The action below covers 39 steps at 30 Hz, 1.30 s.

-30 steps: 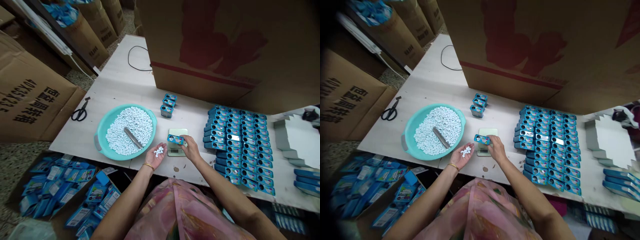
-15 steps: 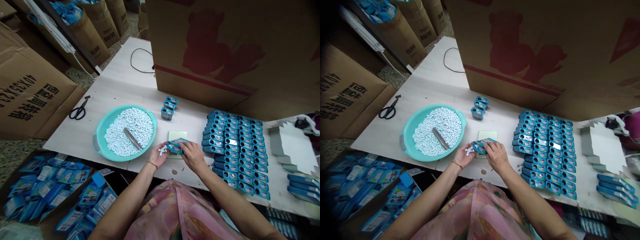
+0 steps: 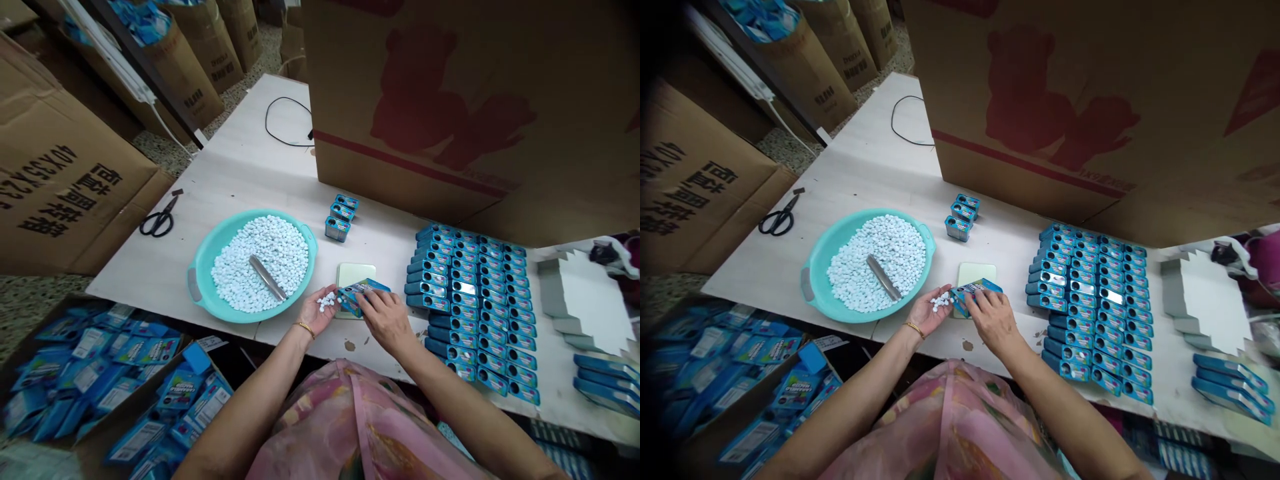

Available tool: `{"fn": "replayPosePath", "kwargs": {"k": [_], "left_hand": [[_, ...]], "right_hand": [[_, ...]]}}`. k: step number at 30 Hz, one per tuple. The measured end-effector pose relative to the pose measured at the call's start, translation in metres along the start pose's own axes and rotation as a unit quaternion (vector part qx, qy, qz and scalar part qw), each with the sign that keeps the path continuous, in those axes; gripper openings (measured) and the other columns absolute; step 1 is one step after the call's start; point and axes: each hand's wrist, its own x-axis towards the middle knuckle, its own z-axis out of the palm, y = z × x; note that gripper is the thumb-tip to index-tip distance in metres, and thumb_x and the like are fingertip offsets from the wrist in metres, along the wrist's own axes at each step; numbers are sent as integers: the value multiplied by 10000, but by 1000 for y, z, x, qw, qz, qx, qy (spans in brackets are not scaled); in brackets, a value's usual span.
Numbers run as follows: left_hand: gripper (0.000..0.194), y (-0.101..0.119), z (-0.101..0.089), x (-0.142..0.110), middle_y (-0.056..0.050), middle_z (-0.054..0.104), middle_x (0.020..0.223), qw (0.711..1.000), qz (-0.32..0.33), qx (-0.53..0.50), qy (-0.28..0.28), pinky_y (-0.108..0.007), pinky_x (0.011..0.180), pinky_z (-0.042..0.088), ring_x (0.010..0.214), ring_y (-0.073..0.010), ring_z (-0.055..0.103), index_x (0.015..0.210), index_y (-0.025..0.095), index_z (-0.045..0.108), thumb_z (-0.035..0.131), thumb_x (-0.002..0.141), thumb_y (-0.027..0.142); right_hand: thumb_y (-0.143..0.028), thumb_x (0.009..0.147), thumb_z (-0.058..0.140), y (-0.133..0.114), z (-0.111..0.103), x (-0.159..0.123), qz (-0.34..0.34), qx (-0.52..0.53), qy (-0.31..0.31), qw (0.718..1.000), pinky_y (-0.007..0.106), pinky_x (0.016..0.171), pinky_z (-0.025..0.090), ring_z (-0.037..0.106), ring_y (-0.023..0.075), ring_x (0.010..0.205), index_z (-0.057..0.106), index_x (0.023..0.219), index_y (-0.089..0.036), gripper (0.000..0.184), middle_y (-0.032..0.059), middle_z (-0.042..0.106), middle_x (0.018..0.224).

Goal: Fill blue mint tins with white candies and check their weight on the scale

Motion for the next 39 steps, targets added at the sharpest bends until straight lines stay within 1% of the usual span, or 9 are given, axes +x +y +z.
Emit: {"fn": "replayPosePath", "kwargs": {"k": [4,7,13,17,20,22,26,30,39], "left_hand": [[187,-2,0,1,-107,621,680,1000,-3,-12,1,-262,615,506,649,-146,594,742,44,607,432,746,110],[179,0,-2,-2,-119,621,710,1000,-4,-24,8,-264,638,511,705,-158,601,741,45,601,430,747,98],[160,12,-25,-16,-143,621,760,998,12,-27,51,-266,634,526,755,-181,607,760,51,595,440,743,87],[169,15,-43,-27,-138,623,765,995,19,-29,99,-271,610,536,744,-182,613,791,63,594,433,741,75],[179,15,-53,-35,-132,624,773,993,15,-34,114,-275,613,537,743,-178,613,801,72,592,421,748,78],[179,15,-60,-39,-124,622,760,991,13,-36,125,-266,602,534,727,-169,613,785,77,590,414,753,80],[181,18,-73,-43,-100,604,704,989,12,-32,143,-224,528,513,643,-137,601,755,80,584,404,765,88],[199,23,-78,-46,-72,568,664,990,8,-33,134,-179,430,459,558,-102,563,769,92,586,387,770,87],[212,26,-70,-48,-78,561,669,994,13,-16,110,-182,441,467,552,-96,550,781,82,586,374,778,89]], "right_hand": [[-166,759,440,5,3,-1,38,51,1,998,371,746,344,444,235,921,457,1131,-212,376,77,550,1025],[-193,738,475,18,16,-3,95,175,34,980,355,779,373,462,214,922,474,1087,-214,349,61,549,1010],[-296,711,502,43,65,7,208,474,89,851,320,760,440,533,171,853,491,973,-200,279,30,560,924],[-334,658,563,51,78,10,227,532,93,811,343,785,435,528,191,916,492,1020,-203,391,57,557,995],[-323,637,607,56,66,1,208,533,74,817,376,884,362,418,201,1098,356,1200,-245,621,80,445,1206],[-324,659,598,62,52,-8,212,518,77,825,396,924,314,337,195,1167,274,1254,-274,679,74,362,1283],[-361,719,530,77,34,-23,276,486,140,817,399,896,347,390,199,1121,337,1228,-254,555,87,396,1252],[-385,731,509,85,31,-28,312,452,183,815,393,861,382,455,198,1039,407,1179,-227,486,94,456,1180],[-409,675,577,66,35,-12,211,344,108,908,383,861,376,424,207,1051,400,1181,-256,558,75,425,1175]]}}
